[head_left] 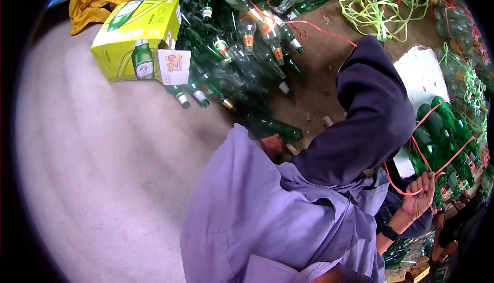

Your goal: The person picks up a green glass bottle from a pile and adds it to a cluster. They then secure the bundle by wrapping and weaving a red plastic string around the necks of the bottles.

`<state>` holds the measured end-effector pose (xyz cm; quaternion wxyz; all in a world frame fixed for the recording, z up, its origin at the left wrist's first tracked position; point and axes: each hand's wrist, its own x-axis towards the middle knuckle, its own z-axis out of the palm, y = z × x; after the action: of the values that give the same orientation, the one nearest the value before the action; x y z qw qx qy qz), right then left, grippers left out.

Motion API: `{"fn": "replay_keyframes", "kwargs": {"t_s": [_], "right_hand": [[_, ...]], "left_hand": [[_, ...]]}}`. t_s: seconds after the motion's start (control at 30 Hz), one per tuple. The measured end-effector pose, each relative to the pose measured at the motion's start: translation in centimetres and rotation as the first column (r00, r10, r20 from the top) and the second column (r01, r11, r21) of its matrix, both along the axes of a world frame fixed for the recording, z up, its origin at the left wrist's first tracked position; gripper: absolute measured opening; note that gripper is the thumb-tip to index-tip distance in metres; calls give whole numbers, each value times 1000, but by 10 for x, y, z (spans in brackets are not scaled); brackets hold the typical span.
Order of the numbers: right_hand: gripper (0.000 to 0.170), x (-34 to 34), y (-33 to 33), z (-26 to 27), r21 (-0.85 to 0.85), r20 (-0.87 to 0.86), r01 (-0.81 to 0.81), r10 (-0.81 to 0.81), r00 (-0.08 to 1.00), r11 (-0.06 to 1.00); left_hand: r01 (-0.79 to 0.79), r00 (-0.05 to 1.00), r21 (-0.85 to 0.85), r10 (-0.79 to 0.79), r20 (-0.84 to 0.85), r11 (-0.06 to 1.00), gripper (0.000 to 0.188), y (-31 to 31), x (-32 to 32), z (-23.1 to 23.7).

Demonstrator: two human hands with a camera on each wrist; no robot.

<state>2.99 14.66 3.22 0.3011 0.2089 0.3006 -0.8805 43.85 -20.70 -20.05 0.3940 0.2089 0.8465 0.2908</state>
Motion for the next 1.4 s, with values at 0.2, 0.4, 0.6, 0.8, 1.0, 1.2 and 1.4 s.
{"fn": "replay_keyframes", "kwargs": {"t_s": [0.2,0.4,0.6,0.8,1.0,1.2,1.4], "right_hand": [[18,0,-3,1,52,2,5,-5,1000,999],[18,-1,0,-2,59,6,11,-11,1000,998],[17,0,-2,-3,45,14,17,-18,1000,999],[18,-1,-1,-5,60,0,-13,13,1000,998],[20,-1,1,-8,27,-10,-15,16,1000,1000],[19,-2,0,-9,52,11,2,-3,1000,999],[23,4,-7,-13,180,-29,84,-80,996,980]], "left_hand": [[-72,994,-120,61,-92,990,45,25,94,-102],[-60,997,-184,51,-58,981,28,15,50,-48],[-247,968,-162,249,-10,955,25,-8,-14,8],[-754,655,-43,747,-109,655,27,-75,-38,25],[-989,145,-9,984,103,147,25,-132,-49,43],[-995,-102,-27,987,126,-99,16,-147,-74,64],[-972,-99,191,979,177,-133,14,-141,-140,153]]}}
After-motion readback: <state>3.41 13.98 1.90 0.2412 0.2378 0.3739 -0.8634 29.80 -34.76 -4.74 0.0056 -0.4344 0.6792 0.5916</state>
